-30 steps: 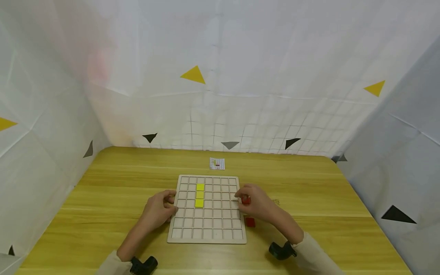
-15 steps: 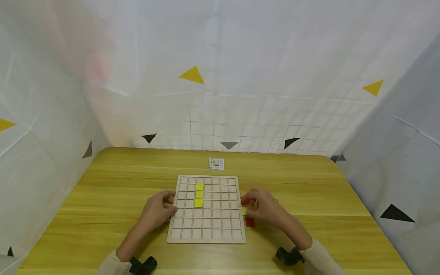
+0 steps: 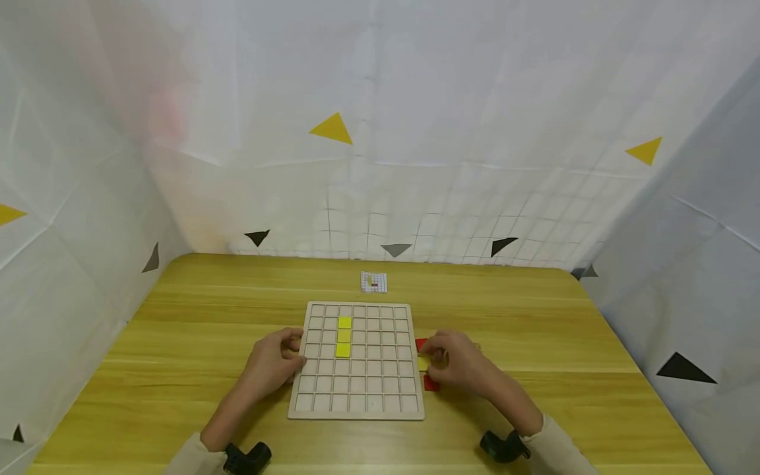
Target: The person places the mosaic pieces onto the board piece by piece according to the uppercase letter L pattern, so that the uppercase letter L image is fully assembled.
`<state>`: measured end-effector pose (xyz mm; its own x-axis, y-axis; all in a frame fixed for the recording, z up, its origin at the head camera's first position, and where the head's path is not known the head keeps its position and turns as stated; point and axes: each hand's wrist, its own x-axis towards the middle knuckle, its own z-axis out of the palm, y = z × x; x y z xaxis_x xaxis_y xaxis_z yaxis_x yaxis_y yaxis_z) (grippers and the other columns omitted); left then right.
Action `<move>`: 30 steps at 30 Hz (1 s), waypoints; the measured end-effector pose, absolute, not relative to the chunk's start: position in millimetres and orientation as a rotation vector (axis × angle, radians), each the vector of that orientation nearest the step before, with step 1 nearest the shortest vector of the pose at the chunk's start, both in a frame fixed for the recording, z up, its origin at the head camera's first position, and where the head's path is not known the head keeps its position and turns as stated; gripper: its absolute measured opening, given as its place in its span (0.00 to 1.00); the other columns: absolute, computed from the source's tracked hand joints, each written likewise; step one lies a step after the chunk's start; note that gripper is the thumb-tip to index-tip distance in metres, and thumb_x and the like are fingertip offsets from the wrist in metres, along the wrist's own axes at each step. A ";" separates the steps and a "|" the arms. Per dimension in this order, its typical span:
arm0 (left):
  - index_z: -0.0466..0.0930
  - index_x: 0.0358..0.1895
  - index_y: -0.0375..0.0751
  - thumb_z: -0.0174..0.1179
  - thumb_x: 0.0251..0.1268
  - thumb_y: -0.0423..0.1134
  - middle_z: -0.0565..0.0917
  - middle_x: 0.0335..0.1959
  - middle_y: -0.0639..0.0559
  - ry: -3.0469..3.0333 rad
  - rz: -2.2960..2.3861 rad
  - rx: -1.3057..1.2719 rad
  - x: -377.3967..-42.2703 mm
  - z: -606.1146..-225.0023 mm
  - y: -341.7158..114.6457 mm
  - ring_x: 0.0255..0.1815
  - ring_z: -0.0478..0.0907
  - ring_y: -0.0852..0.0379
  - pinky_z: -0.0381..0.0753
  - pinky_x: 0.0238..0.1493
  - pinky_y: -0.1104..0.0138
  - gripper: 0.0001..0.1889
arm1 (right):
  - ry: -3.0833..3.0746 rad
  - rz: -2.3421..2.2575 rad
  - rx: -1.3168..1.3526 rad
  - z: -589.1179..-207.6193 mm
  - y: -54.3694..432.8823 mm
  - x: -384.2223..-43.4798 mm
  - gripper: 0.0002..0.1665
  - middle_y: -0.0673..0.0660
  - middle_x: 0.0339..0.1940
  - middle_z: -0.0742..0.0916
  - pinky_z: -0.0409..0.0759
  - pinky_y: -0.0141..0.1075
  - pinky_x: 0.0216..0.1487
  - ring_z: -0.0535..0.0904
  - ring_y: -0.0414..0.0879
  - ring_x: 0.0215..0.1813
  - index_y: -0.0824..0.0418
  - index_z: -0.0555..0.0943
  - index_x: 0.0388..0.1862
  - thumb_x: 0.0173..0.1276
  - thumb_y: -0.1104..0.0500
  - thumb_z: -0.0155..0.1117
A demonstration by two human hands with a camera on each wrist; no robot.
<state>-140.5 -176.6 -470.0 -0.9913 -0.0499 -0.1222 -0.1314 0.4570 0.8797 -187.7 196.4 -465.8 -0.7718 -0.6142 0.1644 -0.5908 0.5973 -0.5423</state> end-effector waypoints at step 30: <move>0.76 0.63 0.32 0.68 0.57 0.24 0.80 0.41 0.45 2.626 1.588 -0.149 -142.5 -473.0 -177.3 0.34 0.81 0.55 0.82 0.22 0.64 0.27 | 2.755 -0.949 -0.973 -469.5 191.1 -189.1 0.15 0.48 0.32 0.79 0.77 0.32 0.30 0.75 0.41 0.31 0.58 0.85 0.40 0.51 0.67 0.75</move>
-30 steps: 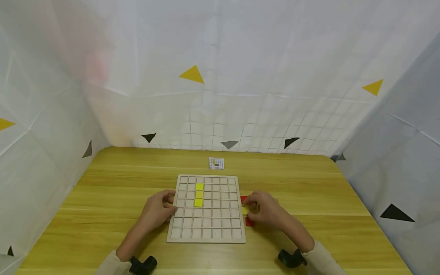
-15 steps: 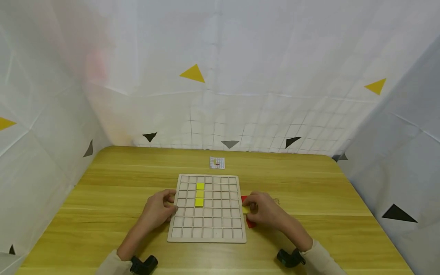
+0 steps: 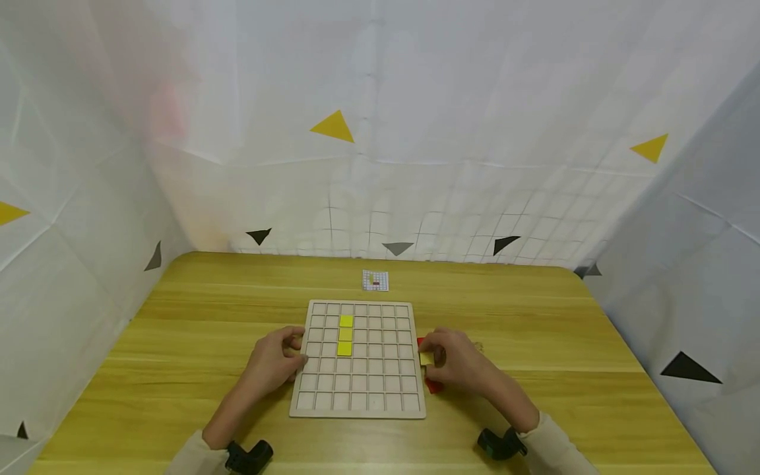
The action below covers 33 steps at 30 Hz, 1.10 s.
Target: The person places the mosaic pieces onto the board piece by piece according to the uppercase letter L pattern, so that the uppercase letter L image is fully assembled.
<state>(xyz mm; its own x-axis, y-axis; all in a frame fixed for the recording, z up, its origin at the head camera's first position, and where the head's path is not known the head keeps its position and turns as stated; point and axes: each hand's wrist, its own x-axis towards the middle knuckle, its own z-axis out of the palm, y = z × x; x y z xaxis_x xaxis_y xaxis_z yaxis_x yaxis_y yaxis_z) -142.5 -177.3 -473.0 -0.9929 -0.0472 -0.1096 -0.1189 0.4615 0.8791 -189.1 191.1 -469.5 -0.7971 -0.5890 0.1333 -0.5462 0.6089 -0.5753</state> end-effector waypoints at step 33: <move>0.76 0.63 0.31 0.67 0.56 0.23 0.79 0.41 0.45 2.628 1.597 -0.138 -141.1 -471.4 -177.1 0.34 0.82 0.56 0.82 0.21 0.63 0.28 | 2.728 -0.971 -1.010 -451.6 159.9 -187.4 0.16 0.48 0.35 0.80 0.78 0.32 0.32 0.76 0.45 0.34 0.59 0.85 0.41 0.51 0.66 0.76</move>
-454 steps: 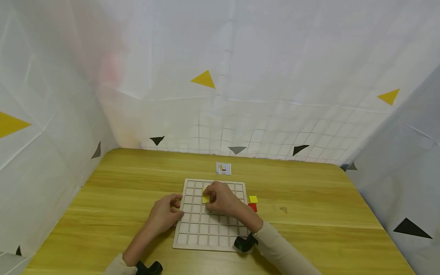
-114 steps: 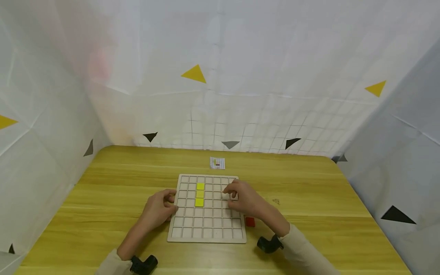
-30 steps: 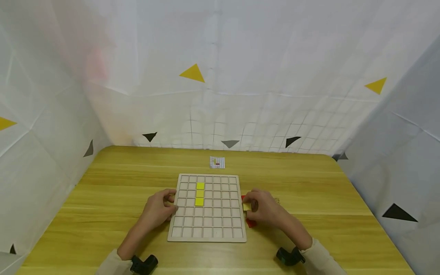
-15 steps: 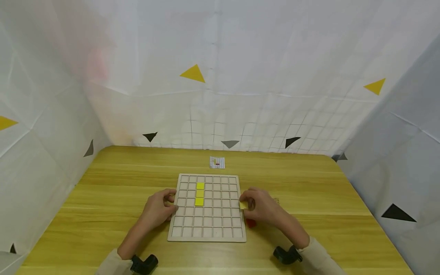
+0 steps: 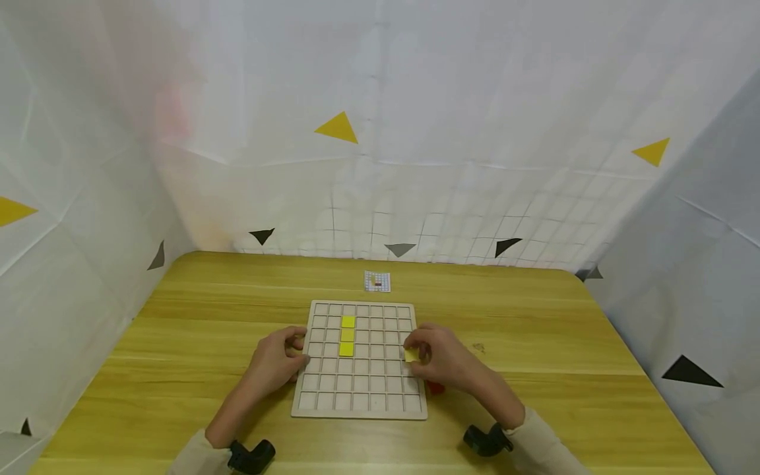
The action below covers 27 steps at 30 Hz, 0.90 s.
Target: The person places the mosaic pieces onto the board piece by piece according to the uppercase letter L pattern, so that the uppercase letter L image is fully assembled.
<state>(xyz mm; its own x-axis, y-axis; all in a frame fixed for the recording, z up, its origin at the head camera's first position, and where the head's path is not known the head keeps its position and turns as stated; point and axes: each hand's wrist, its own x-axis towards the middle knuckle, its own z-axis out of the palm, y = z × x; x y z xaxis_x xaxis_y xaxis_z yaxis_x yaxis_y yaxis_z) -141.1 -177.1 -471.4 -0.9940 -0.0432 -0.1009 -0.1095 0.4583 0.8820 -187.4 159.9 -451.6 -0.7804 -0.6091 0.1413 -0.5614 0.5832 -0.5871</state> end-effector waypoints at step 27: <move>0.77 0.63 0.31 0.67 0.56 0.25 0.79 0.40 0.45 2.645 1.602 -0.119 -141.2 -471.9 -177.8 0.33 0.81 0.56 0.82 0.21 0.64 0.27 | 2.682 -0.961 -1.146 -448.9 122.4 -187.0 0.16 0.48 0.35 0.80 0.78 0.32 0.33 0.77 0.44 0.34 0.59 0.85 0.42 0.52 0.65 0.73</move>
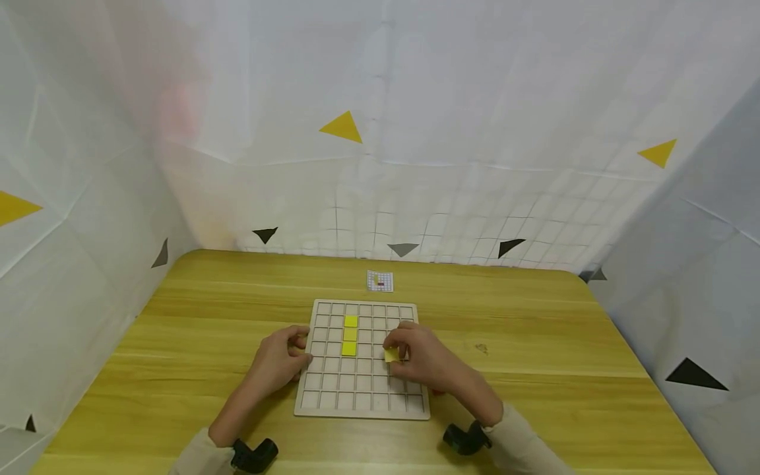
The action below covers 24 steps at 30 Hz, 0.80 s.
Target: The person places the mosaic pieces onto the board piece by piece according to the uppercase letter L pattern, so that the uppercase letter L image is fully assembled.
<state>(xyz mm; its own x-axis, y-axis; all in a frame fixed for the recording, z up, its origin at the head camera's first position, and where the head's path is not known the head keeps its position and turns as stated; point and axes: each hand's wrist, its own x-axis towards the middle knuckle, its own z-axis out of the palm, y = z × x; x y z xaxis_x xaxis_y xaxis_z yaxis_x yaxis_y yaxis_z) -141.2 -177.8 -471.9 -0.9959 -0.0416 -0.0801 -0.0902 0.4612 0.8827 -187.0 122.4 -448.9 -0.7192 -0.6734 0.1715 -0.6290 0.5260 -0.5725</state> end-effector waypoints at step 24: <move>0.77 0.62 0.32 0.67 0.56 0.25 0.79 0.41 0.45 2.631 1.612 -0.133 -142.2 -473.5 -178.9 0.34 0.82 0.56 0.82 0.22 0.64 0.27 | 2.623 -0.983 -1.121 -446.1 93.2 -181.7 0.13 0.48 0.35 0.81 0.78 0.31 0.35 0.77 0.45 0.35 0.59 0.85 0.41 0.55 0.65 0.72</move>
